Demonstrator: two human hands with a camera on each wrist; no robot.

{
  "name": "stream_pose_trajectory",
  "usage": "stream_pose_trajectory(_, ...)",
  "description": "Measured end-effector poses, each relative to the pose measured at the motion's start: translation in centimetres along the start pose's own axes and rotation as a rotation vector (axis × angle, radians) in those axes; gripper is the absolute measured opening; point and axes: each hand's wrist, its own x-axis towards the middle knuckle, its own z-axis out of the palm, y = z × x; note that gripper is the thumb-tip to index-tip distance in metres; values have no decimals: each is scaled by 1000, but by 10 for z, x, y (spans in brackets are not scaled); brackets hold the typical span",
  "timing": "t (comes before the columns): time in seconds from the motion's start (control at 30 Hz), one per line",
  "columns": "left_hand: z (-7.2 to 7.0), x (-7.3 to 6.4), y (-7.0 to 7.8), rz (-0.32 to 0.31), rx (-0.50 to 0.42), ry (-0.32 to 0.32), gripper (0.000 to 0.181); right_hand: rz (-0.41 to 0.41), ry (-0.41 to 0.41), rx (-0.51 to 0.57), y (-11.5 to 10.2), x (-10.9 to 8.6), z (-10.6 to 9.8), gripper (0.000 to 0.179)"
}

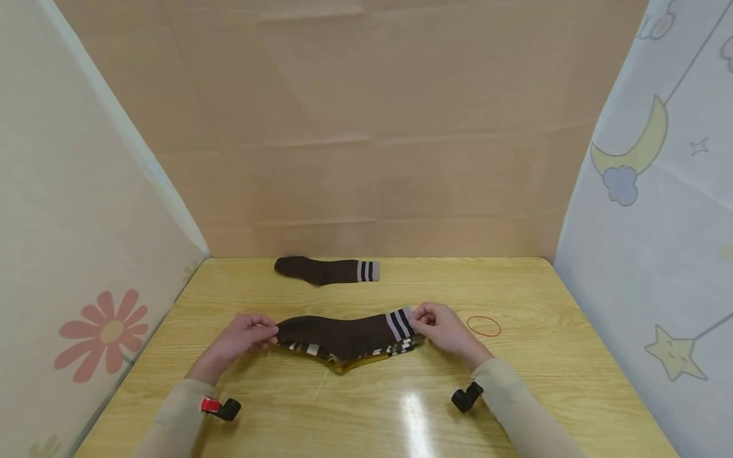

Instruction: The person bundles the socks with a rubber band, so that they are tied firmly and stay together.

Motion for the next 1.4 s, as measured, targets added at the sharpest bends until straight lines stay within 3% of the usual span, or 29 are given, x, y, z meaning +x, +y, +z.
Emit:
stream_pose_trajectory(0.3,2,-1,-3,1,29,-17,25,-31,30,-129,8,4,6,11)
stream_pose_trajectory(0.7,3,0,-8,47,78,-22,20,-15,38,-185,6,7,12,12)
stream_pose_trajectory(0.97,5,3,-9,10,78,-4,19,-12,49,-215,-1,8,13,12)
stream_pose_trajectory(1.4,4,4,-12,13,121,13,17,20,68,-223,-2,16,15,12)
